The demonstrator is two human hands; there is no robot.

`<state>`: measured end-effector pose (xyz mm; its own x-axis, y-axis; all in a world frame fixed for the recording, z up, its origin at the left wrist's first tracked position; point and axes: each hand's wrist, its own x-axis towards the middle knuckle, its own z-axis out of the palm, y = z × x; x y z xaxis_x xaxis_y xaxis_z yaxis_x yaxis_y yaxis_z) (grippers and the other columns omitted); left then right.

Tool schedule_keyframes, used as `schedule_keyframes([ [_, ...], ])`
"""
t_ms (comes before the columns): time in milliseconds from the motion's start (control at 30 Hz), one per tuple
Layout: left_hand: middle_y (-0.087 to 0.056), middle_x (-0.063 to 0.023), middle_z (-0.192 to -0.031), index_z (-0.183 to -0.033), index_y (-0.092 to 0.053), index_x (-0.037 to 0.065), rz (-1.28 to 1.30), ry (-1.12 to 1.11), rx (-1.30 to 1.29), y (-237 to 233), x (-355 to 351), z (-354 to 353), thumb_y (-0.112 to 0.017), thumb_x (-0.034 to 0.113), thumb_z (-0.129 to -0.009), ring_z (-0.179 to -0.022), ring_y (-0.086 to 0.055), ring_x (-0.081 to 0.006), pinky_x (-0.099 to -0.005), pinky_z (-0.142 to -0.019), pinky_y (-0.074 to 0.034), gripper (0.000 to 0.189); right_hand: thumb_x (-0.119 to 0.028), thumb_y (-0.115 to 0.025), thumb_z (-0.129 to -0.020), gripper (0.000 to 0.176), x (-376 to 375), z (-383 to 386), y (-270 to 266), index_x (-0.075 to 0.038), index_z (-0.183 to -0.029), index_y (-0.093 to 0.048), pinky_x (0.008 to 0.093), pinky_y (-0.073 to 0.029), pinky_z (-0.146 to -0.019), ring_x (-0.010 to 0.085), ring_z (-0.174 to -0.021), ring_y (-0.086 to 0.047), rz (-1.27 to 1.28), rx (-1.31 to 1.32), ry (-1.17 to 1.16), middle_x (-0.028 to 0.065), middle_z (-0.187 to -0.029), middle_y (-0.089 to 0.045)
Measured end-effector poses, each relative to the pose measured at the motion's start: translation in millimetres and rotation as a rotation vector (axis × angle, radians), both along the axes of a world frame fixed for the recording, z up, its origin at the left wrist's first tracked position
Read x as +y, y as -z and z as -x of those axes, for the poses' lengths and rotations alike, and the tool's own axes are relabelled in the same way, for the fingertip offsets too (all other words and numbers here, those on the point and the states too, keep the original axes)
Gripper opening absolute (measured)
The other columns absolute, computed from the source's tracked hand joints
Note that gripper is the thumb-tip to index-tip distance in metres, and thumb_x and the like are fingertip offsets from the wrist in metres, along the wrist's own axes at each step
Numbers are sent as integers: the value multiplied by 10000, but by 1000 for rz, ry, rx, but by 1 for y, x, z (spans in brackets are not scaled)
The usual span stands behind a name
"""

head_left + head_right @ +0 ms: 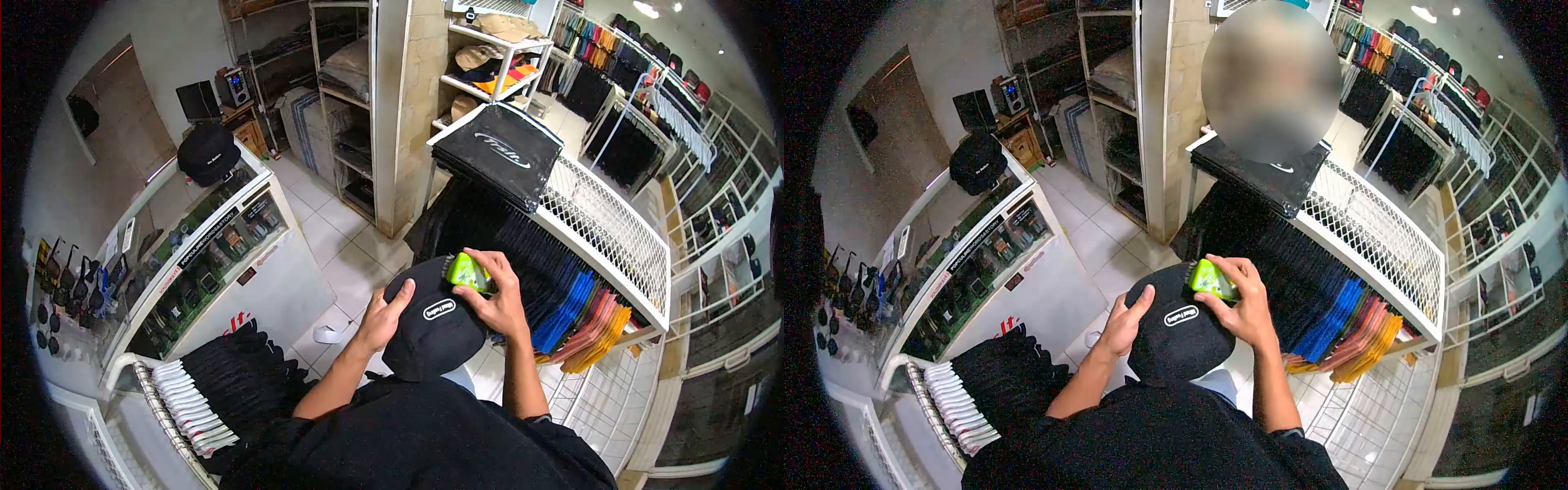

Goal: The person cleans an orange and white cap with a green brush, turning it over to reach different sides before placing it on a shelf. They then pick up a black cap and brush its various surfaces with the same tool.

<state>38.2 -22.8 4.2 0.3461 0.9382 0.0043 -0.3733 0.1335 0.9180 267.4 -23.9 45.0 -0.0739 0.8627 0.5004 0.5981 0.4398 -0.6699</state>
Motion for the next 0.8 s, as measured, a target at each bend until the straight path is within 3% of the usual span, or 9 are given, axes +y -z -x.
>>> schedule_keyframes([
  [100, -709, -105, -1222, -1297, -659, -33, -23, 7, 89, 15, 13, 8, -428, 456, -1120, -1129, -655, -187, -344, -1009, -513, 569, -261, -925, -713, 614, -3, 26, -5, -79, -1264, -722, 404, -500, -943, 307, -1069, -631, -94, -140, -81, 147, -1128, -659],
  [200, -686, -130, -1290, -1333, -630, -56, -27, 54, 195, 30, 19, 18, -157, 589, -1113, -1211, -632, -211, -337, -1080, -467, 829, -275, -935, -701, 619, -7, 48, -13, -75, -1249, -728, 414, -489, -964, 310, -1084, -622, -91, -168, -285, 132, -1134, -660],
  [267, -661, -160, -1329, -1353, -601, -89, -45, 22, -34, 11, 14, 18, -160, 560, -1123, -1250, -615, -219, -347, -1124, -440, 817, -251, -917, -728, 603, 12, 32, 0, -65, -1266, -713, 412, -488, -983, 298, -1109, -629, -93, -22, -256, 142, -1148, -666],
  [400, -530, -208, -1487, -1434, -478, -150, 46, -64, -138, 53, 27, 24, -167, 433, -1151, -1398, -491, -221, -345, -1228, -305, 719, -287, -897, -743, 606, 16, 31, 2, -85, -1282, -708, 435, -490, -969, 318, -1081, -614, -28, -2, -61, 147, -1123, -658],
  [433, -491, -203, -1523, -1459, -442, -154, 45, -59, -119, 33, 20, 22, -191, 383, -1155, -1444, -430, -215, -342, -1249, -260, 667, -297, -899, -740, 609, 11, 40, 1, -88, -1280, -710, 437, -489, -963, 316, -1076, -612, -73, -55, -120, 144, -1123, -657],
  [467, -583, -150, -1454, -1434, -527, -59, 101, -124, -144, 24, 16, 18, -301, 416, -1130, -1340, -561, -231, -391, -1190, -377, 607, -306, -901, -736, 612, 5, 50, -1, -91, -1277, -712, 439, -488, -958, 315, -1071, -611, -119, -108, -179, 142, -1122, -656],
  [533, -487, -223, -1532, -1451, -462, -149, 49, -88, 25, 21, 14, 20, -243, 349, -1148, -1461, -417, -239, -359, -1260, -244, 623, -304, -907, -729, 607, -3, 53, -2, -95, -1266, -715, 437, -486, -965, 314, -1081, -613, -60, -122, -231, 137, -1131, -656],
  [667, -444, -215, -1572, -1486, -425, -134, 43, -46, -79, 41, 13, 30, -269, 360, -1138, -1488, -381, -240, -365, -1272, -216, 624, -280, -920, -720, 620, 14, 33, 18, -73, -1267, -713, 420, -494, -964, 330, -1101, -612, -10, 91, 63, 164, -1155, -653],
  [800, -342, -199, -1636, -1550, -327, -104, 138, -185, 51, 11, 2, 21, -282, 346, -1134, -1533, -293, -232, -374, -1283, -180, 615, -343, -924, -701, 594, 0, 61, 13, -118, -1219, -739, 435, -463, -984, 310, -1098, -603, -126, -73, -143, 117, -1159, -664],
])
